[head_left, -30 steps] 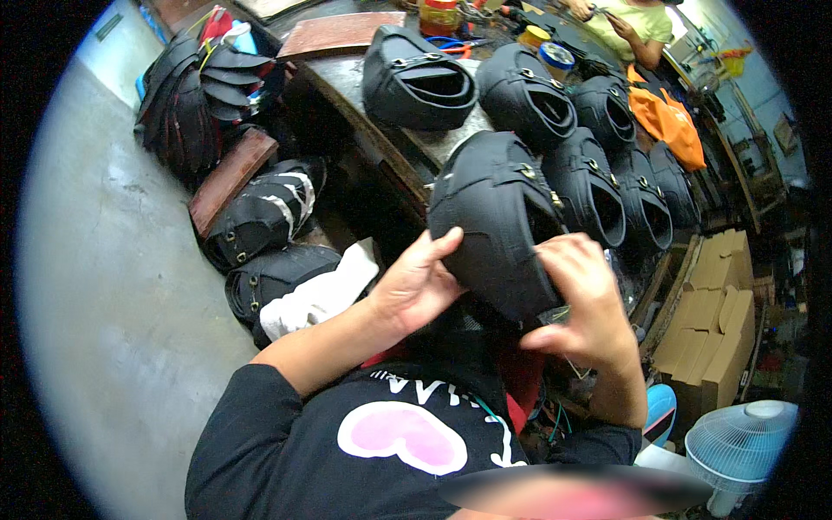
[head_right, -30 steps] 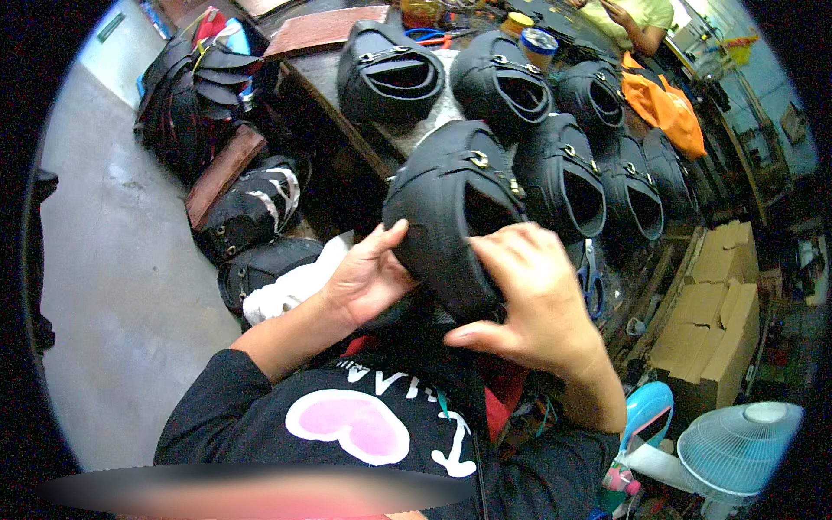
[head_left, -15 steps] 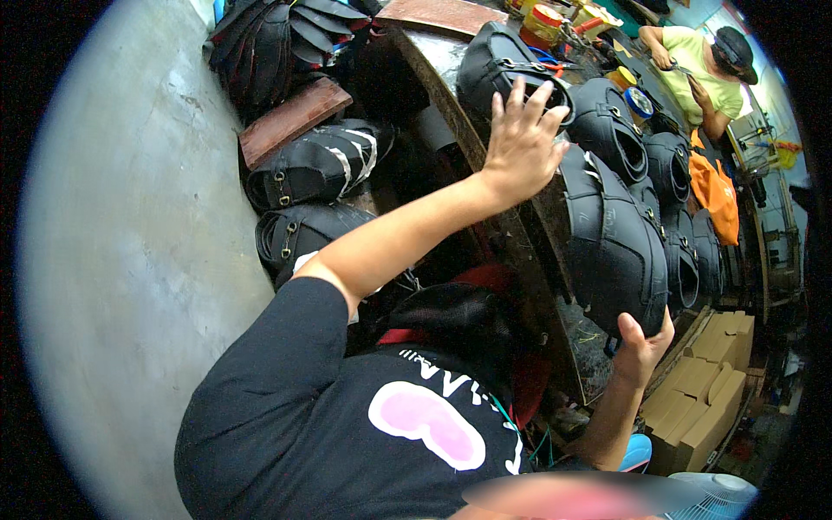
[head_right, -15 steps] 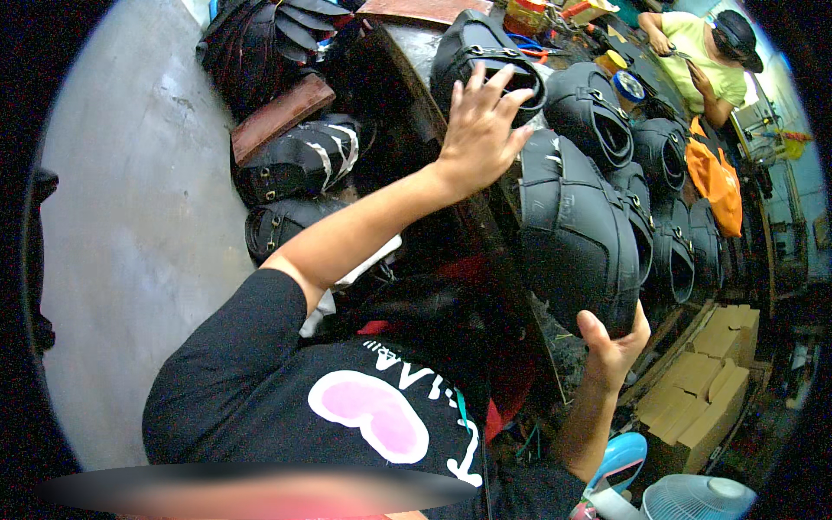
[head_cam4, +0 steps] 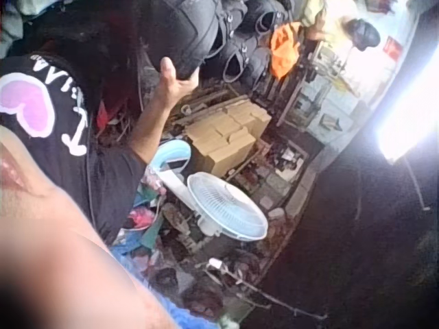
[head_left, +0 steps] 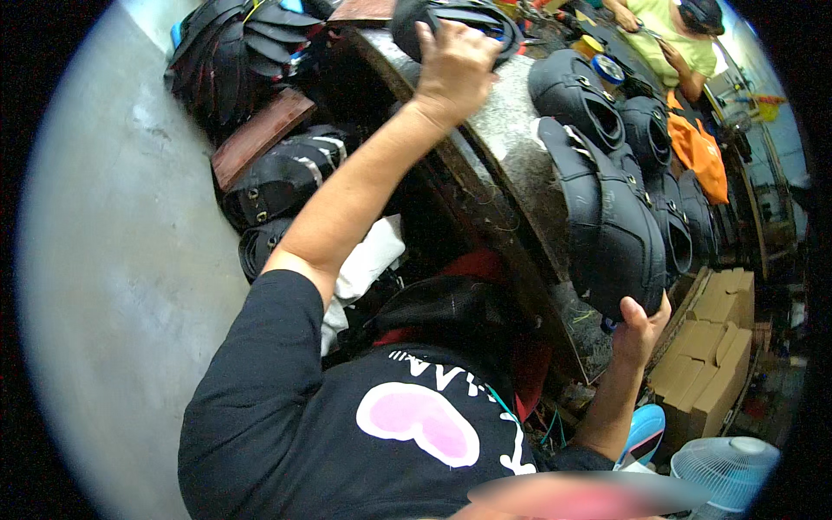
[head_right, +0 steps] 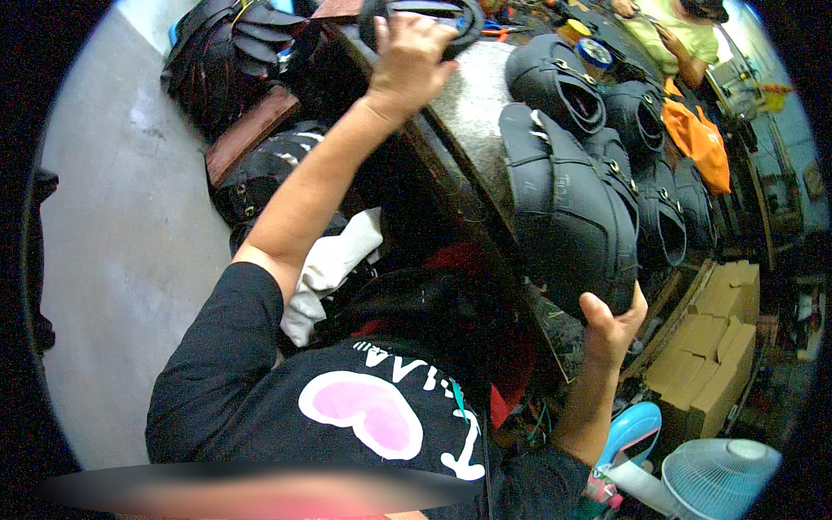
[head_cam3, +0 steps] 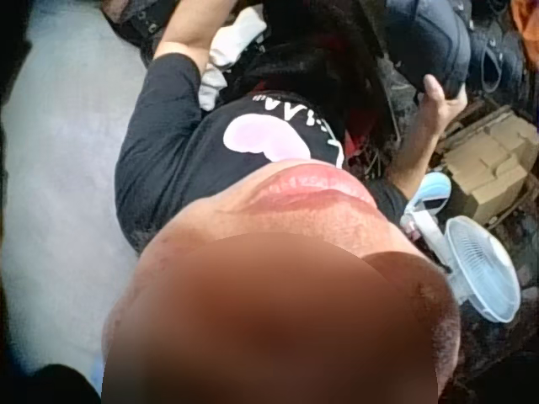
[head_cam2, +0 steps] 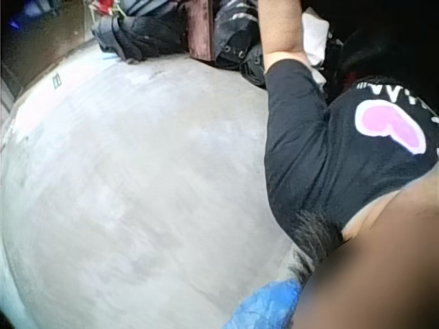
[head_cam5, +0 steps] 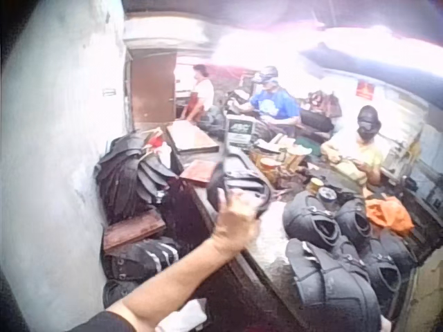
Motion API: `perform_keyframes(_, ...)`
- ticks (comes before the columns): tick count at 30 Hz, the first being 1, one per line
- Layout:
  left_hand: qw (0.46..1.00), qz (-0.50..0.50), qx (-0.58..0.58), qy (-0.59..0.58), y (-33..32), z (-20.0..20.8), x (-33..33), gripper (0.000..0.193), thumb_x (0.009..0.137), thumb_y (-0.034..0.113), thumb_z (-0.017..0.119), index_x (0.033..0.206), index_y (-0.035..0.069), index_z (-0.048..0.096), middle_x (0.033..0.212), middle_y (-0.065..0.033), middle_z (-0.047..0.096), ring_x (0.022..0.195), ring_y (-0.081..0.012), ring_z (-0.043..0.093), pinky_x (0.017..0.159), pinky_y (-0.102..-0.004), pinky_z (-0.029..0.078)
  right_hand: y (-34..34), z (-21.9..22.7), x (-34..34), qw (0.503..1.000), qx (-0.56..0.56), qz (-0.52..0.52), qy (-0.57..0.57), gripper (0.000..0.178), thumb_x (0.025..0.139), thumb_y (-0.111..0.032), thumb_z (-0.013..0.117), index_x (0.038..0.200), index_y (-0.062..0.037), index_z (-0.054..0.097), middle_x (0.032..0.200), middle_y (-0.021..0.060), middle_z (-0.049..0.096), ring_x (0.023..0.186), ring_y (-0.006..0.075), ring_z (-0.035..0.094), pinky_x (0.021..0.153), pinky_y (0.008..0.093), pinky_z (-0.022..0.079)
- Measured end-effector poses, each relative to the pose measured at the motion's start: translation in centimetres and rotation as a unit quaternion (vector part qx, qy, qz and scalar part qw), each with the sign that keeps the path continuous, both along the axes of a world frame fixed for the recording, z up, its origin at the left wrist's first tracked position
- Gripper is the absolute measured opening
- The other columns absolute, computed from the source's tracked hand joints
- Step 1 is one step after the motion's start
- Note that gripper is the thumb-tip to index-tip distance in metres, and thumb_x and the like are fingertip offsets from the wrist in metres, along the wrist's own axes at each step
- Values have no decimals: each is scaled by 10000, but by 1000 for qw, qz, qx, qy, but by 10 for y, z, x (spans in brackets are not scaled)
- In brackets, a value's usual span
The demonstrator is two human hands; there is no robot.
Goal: The person uses scissors to trim excess material from the edges of black slip-on shoes. They handle each shoe individually, cutting along the seams and then placing the trimmed shoes on the workbench.
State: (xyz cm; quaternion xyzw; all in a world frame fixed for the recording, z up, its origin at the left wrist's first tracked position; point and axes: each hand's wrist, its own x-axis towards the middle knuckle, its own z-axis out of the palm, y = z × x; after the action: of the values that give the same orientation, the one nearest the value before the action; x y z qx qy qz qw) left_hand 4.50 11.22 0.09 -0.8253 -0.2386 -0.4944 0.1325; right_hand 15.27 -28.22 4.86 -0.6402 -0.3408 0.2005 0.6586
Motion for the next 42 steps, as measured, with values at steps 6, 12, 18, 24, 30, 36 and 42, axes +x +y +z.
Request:
perform_keyframes(6,988,21,-117,101,88,-28,-14,634,706,415,838,1267,221,612,1268,-65,535,1256,-304,438,1073,-633,274,0,-3,-7,1000,-4,9,-9,480,706,-149,806,1118,44,654,1039,72,696,901,156,649,852,298,512)
perform_keyframes(12,990,132,55,-7,68,-35,7,539,817,567,709,1174,165,666,1200,-106,599,1179,-311,524,1029,-503,393,-4,-8,-5,1000,13,9,20,491,723,-202,797,1128,38,658,1045,70,696,914,159,649,856,296,508)
perform_keyframes(18,949,-153,-276,-9,-16,2,35,370,848,408,713,1053,100,695,1019,-136,661,1094,-326,600,947,-477,461,-8,-14,-2,1000,9,-10,15,443,724,-153,774,1107,43,669,1037,78,704,908,159,653,867,303,510)
perform_keyframes(24,637,-370,-669,94,-104,26,-18,568,1002,548,466,980,23,683,817,-135,716,721,-242,713,646,-334,565,-9,-13,-2,1000,17,1,6,410,735,-144,765,1091,43,682,1019,77,709,882,154,654,846,296,511)
perform_keyframes(30,500,-445,-741,-48,-134,36,-43,319,1025,296,530,1160,18,609,940,-104,718,764,-196,714,667,-323,584,-10,-10,-9,999,-25,34,-1,457,709,-143,780,1112,44,674,1016,77,710,882,159,654,846,297,512)
perform_keyframes(36,474,-533,-700,-35,-123,27,-40,436,1051,386,444,1169,4,617,941,-148,716,786,-225,711,687,-322,573,-46,-1,7,980,189,-64,-3,505,729,-80,683,1206,76,626,1199,213,662,1061,351,671,958,495,537)
perform_keyframes(42,834,-352,-421,47,-131,-8,-16,275,878,236,703,1067,44,645,974,-176,691,898,-364,677,801,-435,542,1,52,65,906,91,-171,-376,424,790,-25,717,1206,37,662,1159,154,694,993,264,686,883,418,553)
